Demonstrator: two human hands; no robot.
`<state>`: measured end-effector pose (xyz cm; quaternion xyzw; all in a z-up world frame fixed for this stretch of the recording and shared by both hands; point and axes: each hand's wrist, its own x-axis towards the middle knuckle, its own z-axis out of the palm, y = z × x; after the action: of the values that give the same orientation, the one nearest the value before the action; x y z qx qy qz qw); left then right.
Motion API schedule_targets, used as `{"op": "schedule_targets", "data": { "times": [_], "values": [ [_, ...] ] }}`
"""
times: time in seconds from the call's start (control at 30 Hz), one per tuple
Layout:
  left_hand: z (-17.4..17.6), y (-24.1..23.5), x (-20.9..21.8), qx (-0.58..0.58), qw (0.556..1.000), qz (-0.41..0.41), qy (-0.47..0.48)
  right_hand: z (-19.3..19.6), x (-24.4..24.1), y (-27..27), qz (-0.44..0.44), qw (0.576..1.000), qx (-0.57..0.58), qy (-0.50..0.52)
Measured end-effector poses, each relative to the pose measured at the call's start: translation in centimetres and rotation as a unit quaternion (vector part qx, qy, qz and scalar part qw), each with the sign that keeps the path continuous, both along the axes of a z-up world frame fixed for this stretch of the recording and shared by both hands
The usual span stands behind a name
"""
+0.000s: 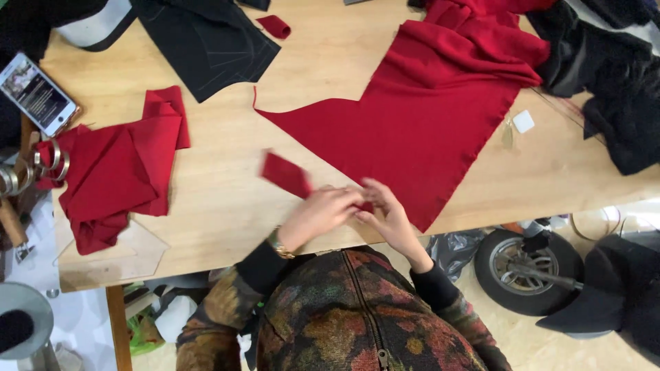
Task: Measuring, marking, and cutting red fabric components on a workbench in a garment factory.
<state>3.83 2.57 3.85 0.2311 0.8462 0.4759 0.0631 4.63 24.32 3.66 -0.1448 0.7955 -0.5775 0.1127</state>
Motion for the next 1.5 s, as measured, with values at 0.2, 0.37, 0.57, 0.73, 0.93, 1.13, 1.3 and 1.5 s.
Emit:
{"op": "schedule_targets", "data": {
  "times": [0.2, 0.37, 0.57, 0.73, 0.93, 1.13, 1.3, 1.5],
  "values": [
    [-1.4, -0.5, -3.3, -0.051, 0.981, -0.101, -0.158, -1.5, -0.5, 4.5, -0.176, 0.979, 0.042, -0.09],
    [-1.0, -5.0, -7.0, -0.159, 0.964, -0.127, -0.173, -1.2, 0.1, 9.8, -0.291, 0.953, -0.003, -0.09],
    [-4.0, -4.6, -11.3, -0.216, 0.974, 0.021, -0.065, -5.2, 1.7, 13.1, -0.301, 0.947, 0.069, -0.089],
    [-7.0, -3.8, -12.5, -0.234, 0.962, 0.137, 0.034, -2.0, 0.1, 12.5, -0.292, 0.919, 0.265, 0.022],
    [-7.8, -3.4, -12.6, -0.234, 0.95, 0.16, 0.129, -6.3, -7.6, 15.4, -0.241, 0.882, 0.357, 0.194],
    [-5.5, -4.7, -14.3, -0.206, 0.947, 0.144, 0.199, -10.9, -14.8, 14.5, -0.24, 0.848, 0.407, 0.238],
    [-4.1, -5.8, -16.8, -0.208, 0.944, 0.107, 0.233, -10.9, -16.7, 13.3, -0.294, 0.835, 0.379, 0.27],
    [-6.5, -6.9, -17.4, -0.291, 0.914, 0.068, 0.276, -8.9, -14.7, 14.7, -0.28, 0.82, 0.403, 0.294]
  ]
}}
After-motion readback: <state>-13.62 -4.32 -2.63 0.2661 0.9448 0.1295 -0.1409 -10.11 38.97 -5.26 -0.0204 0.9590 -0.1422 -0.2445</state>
